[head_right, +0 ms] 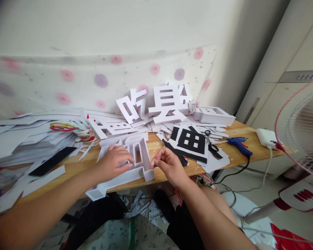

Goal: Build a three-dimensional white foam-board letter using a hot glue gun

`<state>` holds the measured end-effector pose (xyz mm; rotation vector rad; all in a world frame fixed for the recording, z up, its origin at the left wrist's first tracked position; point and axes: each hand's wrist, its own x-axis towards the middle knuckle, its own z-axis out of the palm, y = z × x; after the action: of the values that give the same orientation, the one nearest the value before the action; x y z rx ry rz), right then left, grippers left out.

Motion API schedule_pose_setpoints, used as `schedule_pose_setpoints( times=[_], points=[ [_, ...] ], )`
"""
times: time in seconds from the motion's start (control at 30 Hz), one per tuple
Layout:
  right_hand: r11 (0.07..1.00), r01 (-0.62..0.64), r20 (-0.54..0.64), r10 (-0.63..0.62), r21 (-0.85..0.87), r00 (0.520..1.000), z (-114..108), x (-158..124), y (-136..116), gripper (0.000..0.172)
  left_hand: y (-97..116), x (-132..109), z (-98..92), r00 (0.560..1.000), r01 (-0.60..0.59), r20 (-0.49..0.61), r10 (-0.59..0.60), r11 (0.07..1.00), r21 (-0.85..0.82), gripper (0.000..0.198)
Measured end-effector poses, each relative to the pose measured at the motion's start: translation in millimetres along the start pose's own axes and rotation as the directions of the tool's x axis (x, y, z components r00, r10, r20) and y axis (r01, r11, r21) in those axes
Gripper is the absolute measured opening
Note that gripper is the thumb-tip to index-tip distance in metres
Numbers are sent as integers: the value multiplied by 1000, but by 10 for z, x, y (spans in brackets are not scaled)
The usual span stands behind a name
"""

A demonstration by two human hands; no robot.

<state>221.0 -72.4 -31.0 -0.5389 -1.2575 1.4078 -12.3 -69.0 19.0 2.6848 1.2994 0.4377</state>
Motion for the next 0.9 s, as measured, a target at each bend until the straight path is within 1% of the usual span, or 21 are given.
schedule_pose_setpoints(
  times=[0.03, 0.07, 0.1, 0.13, 0.2, 0.27, 0.33, 0.43, 0.53, 0.63, 0.7, 0.73, 0.8, 0.9],
  points=[
    [1000, -4, 37, 5, -31, 999, 23, -35, -12, 24, 133, -69, 21, 995, 14, -96, -19, 998, -59, 14],
    [997, -6, 86, 12, -71, 996, 50, -79, -21, 22, 275, -150, 64, 983, 8, -178, -36, 988, -153, 13],
    [993, -4, 144, 21, -120, 989, 80, -132, -26, 20, 416, -238, 129, 970, 15, -232, -75, 967, -253, 14],
    [985, 2, 204, 33, -174, 978, 113, -194, -25, 16, 547, -327, 210, 959, 17, -260, -114, 937, -348, 17],
    [960, 27, 309, 63, -279, 949, 180, -334, -4, 9, 754, -484, 397, 921, 38, -325, -216, 878, -477, 26],
    [935, 46, 362, 90, -352, 928, 240, -477, 44, 4, 868, -594, 575, 887, 52, -337, -316, 793, -607, 24],
    [925, 33, 373, 120, -379, 920, 291, -602, 112, 3, 906, -662, 706, 863, 65, -308, -400, 694, -717, 19],
    [931, -17, 347, 154, -365, 925, 360, -727, 218, 7, 901, -732, 791, 842, 80, -263, -471, 590, -803, 15],
    [938, -43, 320, 160, -343, 934, 448, -770, 282, 15, 902, -798, 771, 833, 101, -192, -519, 485, -869, 19],
    [955, -70, 279, 153, -288, 948, 563, -768, 319, 23, 924, -854, 717, 824, 132, -68, -563, 307, -943, 28],
    [970, -102, 234, 154, -220, 960, 638, -768, 356, 26, 936, -878, 694, 805, 151, -3, -593, 209, -966, 33],
    [975, -118, 211, 158, -188, 965, 670, -771, 381, 27, 938, -888, 689, 790, 162, 18, -613, 181, -970, 34],
    [977, -131, 177, 160, -167, 971, 718, -782, 437, 27, 933, -909, 689, 759, 190, 36, -650, 168, -967, 37],
    [969, -92, 149, 128, -229, 981, 756, -792, 499, 25, 904, -959, 692, 744, 214, 8, -668, 226, -950, 37]
  ],
)
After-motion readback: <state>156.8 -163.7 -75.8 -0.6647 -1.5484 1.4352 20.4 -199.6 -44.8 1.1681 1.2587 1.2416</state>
